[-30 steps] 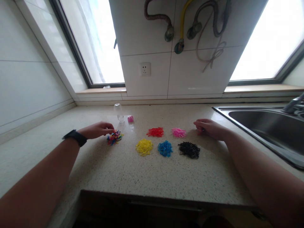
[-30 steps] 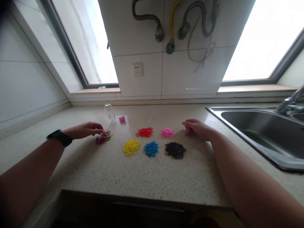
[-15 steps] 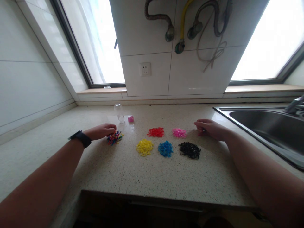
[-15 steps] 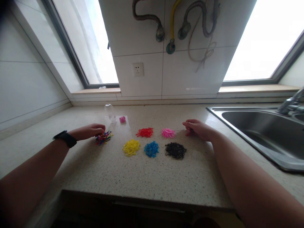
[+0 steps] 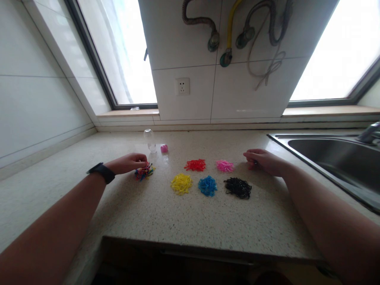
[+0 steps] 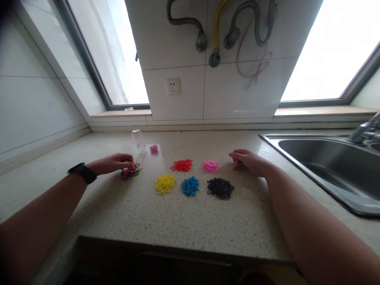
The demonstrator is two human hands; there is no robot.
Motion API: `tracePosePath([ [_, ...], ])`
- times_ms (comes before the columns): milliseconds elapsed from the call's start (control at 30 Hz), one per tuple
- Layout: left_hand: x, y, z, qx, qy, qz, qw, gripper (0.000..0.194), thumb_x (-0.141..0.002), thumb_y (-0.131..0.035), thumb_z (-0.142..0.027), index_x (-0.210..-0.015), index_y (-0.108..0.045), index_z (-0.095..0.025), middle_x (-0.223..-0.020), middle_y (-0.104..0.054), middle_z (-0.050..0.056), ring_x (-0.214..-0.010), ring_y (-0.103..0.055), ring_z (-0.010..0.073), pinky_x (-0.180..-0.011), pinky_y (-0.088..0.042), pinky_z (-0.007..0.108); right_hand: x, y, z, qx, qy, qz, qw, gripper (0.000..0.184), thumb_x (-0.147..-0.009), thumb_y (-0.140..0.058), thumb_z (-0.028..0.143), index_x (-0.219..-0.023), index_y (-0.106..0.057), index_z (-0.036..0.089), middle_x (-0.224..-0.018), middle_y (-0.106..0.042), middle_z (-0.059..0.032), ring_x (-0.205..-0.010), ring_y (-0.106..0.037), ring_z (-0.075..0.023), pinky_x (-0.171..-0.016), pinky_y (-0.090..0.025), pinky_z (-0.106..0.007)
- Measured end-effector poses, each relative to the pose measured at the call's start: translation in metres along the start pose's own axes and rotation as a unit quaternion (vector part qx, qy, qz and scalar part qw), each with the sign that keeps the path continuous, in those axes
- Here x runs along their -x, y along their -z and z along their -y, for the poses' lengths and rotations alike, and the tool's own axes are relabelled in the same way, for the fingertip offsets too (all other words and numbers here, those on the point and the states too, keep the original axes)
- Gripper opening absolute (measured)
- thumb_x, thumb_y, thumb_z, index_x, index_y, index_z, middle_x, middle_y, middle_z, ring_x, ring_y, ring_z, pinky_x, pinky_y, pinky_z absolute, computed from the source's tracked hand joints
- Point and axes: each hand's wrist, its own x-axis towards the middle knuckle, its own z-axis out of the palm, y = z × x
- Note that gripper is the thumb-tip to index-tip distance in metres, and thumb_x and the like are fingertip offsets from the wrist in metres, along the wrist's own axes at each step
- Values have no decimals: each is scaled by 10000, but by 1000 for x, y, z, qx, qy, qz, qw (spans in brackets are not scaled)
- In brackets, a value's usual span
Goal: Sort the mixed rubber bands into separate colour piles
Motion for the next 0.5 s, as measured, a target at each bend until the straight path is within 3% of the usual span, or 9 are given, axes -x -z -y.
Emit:
tracePosePath([
  [500,1,1,-3,-36,-16,-25,999,309,-858,-519,-477,-868,-593,-177,-781,-571,8,-719,-501,153,-663,-393,259,-2,2,-2,16,1,0,1000,426,-759,-688,591,-678,-504,215,-618,-510,10,-558,-507,-121,-530,-418,-259],
])
